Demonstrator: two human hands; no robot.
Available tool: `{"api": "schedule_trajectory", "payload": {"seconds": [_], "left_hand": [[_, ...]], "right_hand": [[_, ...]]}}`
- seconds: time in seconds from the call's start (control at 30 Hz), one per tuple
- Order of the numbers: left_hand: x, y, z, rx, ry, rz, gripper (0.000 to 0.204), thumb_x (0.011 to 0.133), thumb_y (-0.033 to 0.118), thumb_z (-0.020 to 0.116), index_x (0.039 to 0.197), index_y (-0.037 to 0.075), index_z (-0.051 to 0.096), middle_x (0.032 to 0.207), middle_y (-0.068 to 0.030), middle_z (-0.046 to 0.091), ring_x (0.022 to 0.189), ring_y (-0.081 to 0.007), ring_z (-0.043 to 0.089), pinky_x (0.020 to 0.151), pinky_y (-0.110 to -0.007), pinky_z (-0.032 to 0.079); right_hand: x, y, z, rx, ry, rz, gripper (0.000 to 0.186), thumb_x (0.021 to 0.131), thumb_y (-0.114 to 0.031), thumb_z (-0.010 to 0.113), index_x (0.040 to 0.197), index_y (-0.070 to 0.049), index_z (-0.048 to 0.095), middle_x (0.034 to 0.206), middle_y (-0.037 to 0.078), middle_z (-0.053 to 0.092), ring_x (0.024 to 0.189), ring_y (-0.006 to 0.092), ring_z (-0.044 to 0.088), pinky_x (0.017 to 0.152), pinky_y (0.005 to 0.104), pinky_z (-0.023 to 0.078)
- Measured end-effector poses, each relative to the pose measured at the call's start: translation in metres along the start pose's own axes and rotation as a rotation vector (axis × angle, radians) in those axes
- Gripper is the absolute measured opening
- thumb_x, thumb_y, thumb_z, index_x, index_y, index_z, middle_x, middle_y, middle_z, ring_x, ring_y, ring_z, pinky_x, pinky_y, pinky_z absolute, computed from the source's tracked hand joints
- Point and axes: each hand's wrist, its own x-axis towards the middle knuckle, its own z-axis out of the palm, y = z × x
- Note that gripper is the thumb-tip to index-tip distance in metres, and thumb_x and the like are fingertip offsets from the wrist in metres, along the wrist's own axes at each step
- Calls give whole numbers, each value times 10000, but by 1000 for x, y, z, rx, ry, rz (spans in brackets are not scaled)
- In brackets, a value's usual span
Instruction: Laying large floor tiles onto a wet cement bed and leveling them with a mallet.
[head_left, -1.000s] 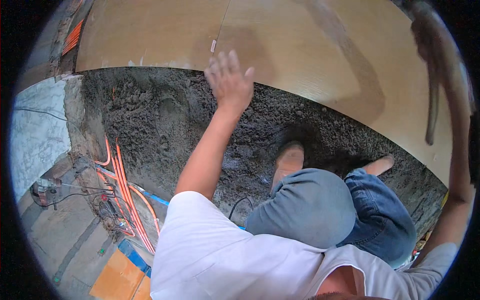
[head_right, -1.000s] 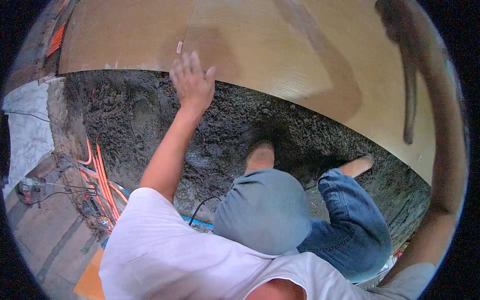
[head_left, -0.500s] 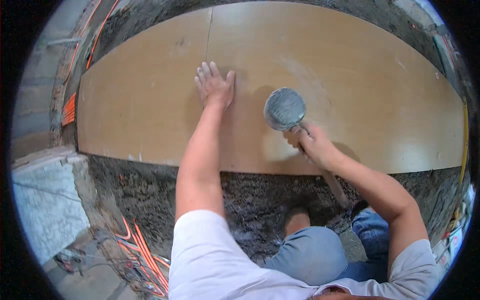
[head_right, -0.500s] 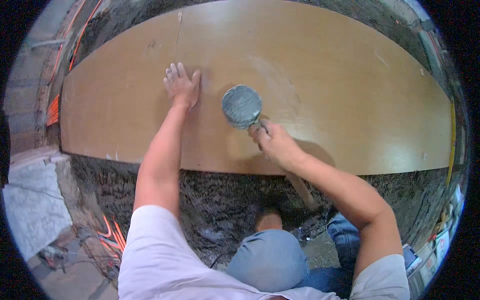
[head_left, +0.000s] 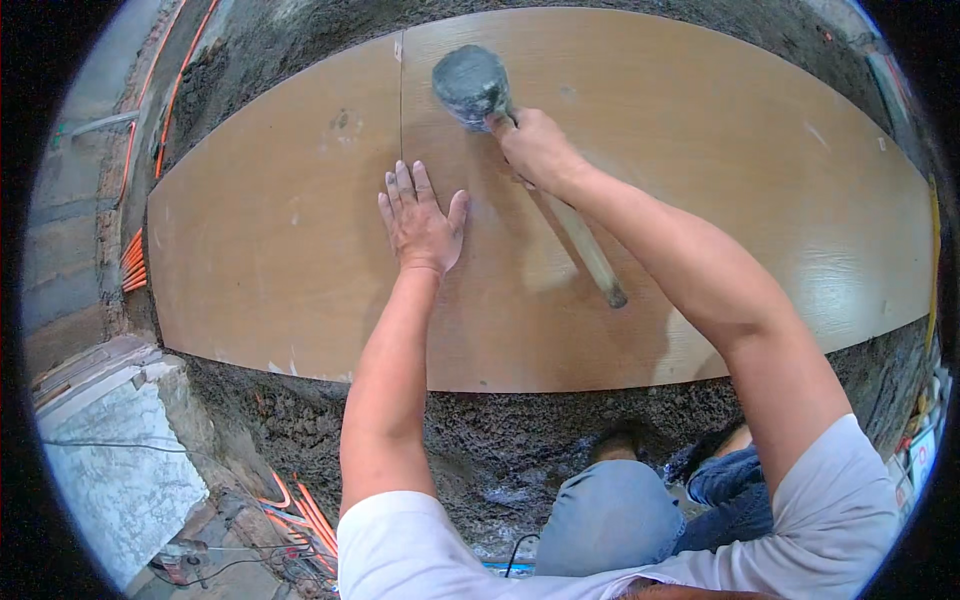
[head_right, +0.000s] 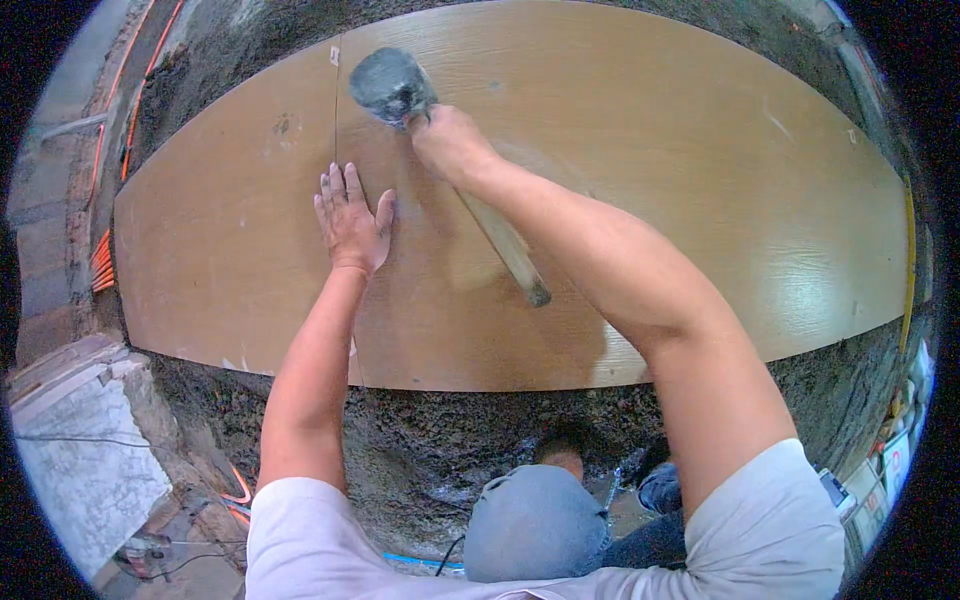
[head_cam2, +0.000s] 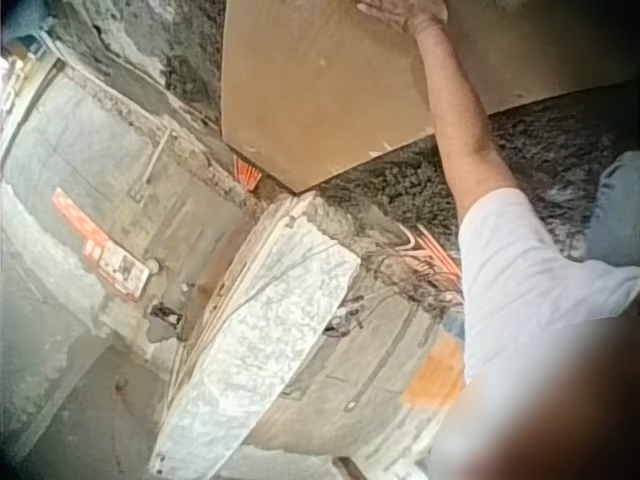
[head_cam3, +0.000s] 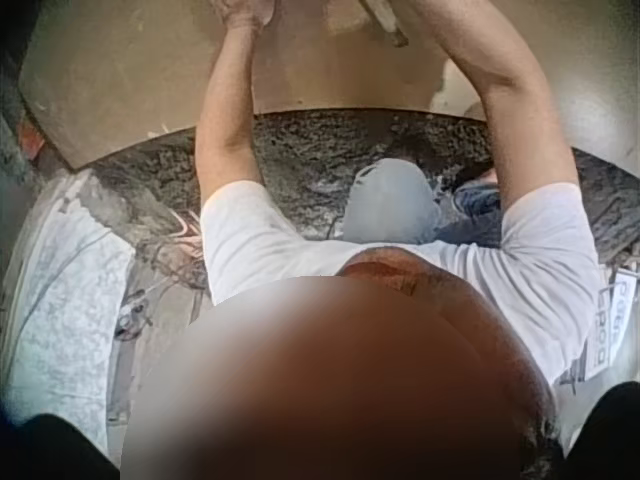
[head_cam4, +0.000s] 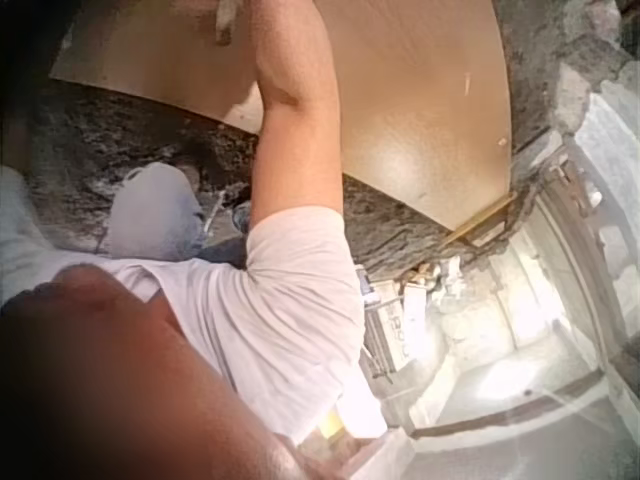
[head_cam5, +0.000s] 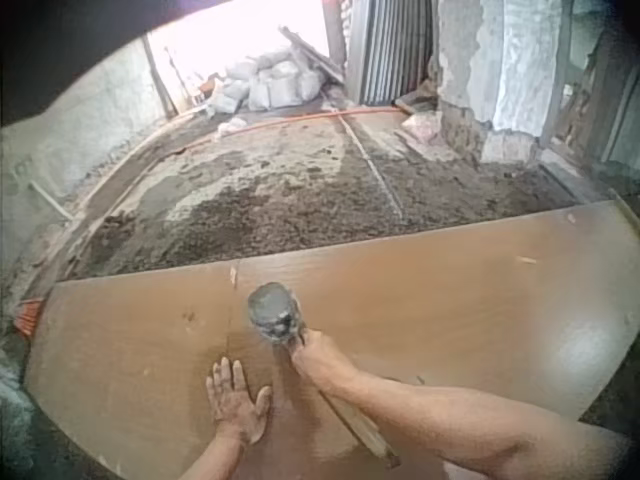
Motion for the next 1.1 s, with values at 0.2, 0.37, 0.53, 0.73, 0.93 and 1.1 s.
{"api": "schedule_trajectory", "payload": {"seconds": [0.2,0.37,0.53,0.73,0.93,1.1], "left_hand": [[-3,2,-1,-4,12,0,793,882,557,426,1435,17,247,1503,-192,198,1402,-339,147,1140,-467,76],[-7,-2,1,3,31,-10,776,883,552,423,1434,28,262,1501,-184,213,1400,-338,160,1139,-465,97],[-3,3,2,12,18,-5,766,886,548,419,1434,34,268,1502,-177,217,1400,-331,164,1141,-461,100],[-4,-8,6,-15,69,19,752,893,556,392,1443,61,259,1511,-159,207,1406,-313,155,1144,-452,101],[-81,-60,-3,55,10,316,741,886,572,401,1428,78,293,1494,-159,247,1388,-317,203,1132,-457,133],[-60,-42,-90,264,-698,445,1036,741,536,691,1491,141,95,1539,-178,36,1409,-393,56,1129,-504,160]], "right_hand": [[10,3,4,-6,90,-170,384,860,-310,521,879,56,636,907,307,620,900,446,607,761,476,477],[7,1,-9,-4,-1,-84,424,881,-324,475,859,64,644,857,319,614,863,469,607,742,487,484],[-9,16,-35,34,-6,38,455,905,-360,462,745,35,619,648,195,620,621,311,639,560,398,503],[-81,64,-55,105,-269,27,388,938,-402,485,821,-44,580,622,16,521,549,111,479,531,270,400],[-220,106,-121,23,-373,202,409,953,-413,467,964,-32,615,635,-16,500,562,54,431,484,219,357],[-261,94,-122,-165,-302,281,408,963,-387,461,1017,-8,603,594,-27,461,482,47,404,438,210,324]]}}
